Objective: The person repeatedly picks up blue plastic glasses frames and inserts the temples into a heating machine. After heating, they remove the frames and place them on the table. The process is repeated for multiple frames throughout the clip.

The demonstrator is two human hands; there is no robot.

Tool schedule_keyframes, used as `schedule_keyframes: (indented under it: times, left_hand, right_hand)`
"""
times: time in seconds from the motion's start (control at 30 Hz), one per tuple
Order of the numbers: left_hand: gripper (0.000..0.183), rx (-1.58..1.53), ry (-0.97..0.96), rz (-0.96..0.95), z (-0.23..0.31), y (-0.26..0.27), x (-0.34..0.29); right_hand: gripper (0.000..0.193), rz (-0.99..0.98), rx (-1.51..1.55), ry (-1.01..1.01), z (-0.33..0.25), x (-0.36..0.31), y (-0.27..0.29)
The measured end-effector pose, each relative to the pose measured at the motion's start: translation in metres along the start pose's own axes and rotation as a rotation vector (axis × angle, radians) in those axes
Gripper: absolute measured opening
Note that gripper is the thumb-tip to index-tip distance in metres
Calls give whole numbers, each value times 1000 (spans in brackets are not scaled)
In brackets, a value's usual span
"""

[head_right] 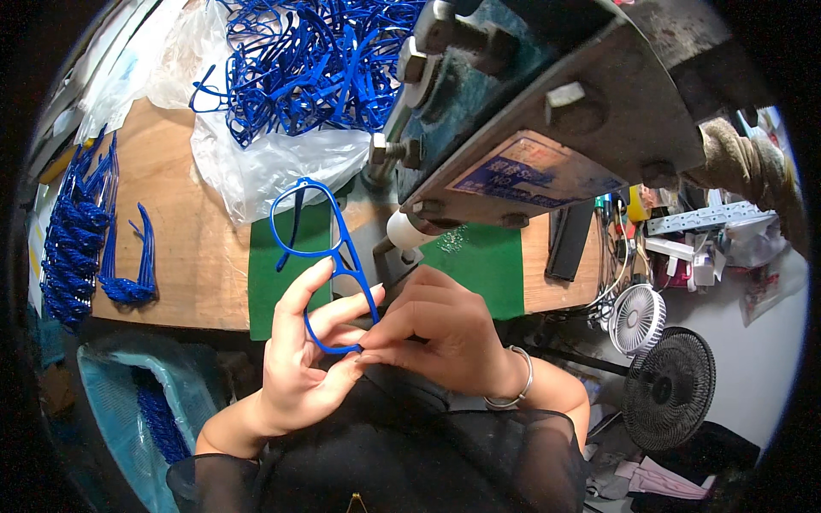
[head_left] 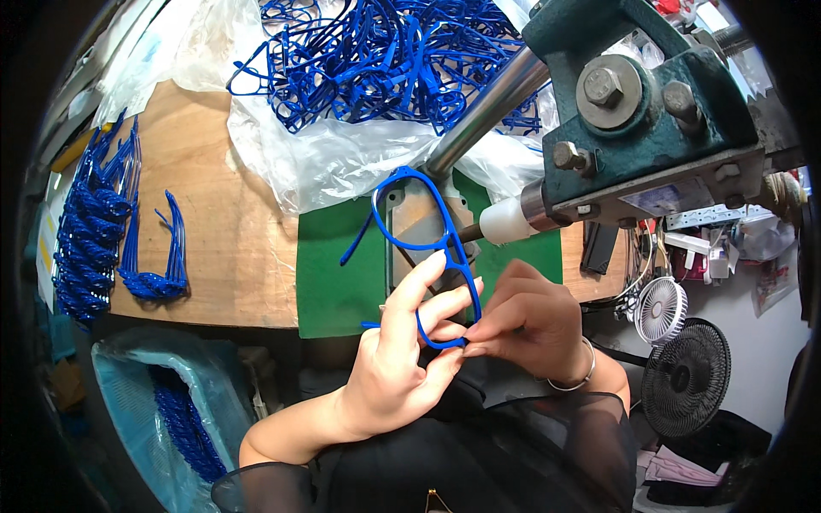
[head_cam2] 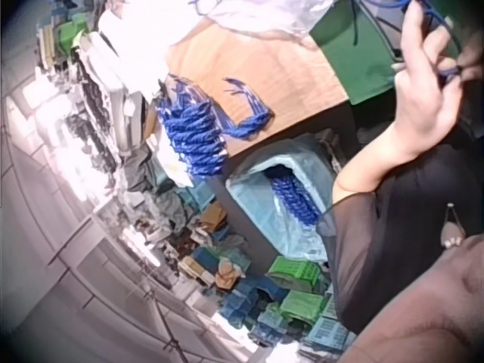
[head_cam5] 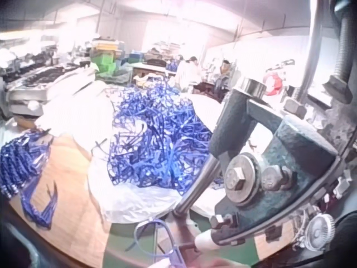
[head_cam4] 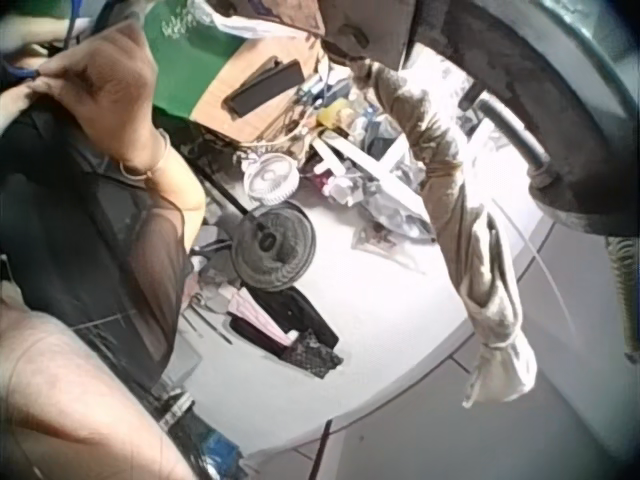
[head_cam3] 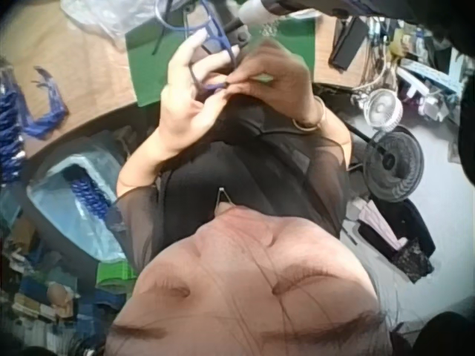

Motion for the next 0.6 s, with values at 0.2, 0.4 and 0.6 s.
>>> schedule_keyframes:
  times: [0.2, 0.4, 0.6]
  left_hand:
    - [77, 72, 0, 18, -2, 0, 2]
    - [78, -47, 56, -25, -2, 0, 2]
    - [78, -268, 96, -53, -4, -2, 5]
  right_hand:
    - [16, 4, 40, -24, 8, -1, -1]
    - [16, -9, 22, -42, 4, -2, 0]
    - [18, 59, 188, -64, 13, -10, -3]
Point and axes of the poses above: each hand's wrist, its own x-axis towards the middle knuckle, its own y-axis out of the back of the hand, z = x × y, the point moved 4 cm from there along x, towards the middle knuckle, and after that the axes turned 11 degrees about y, right-handed, at the moved point
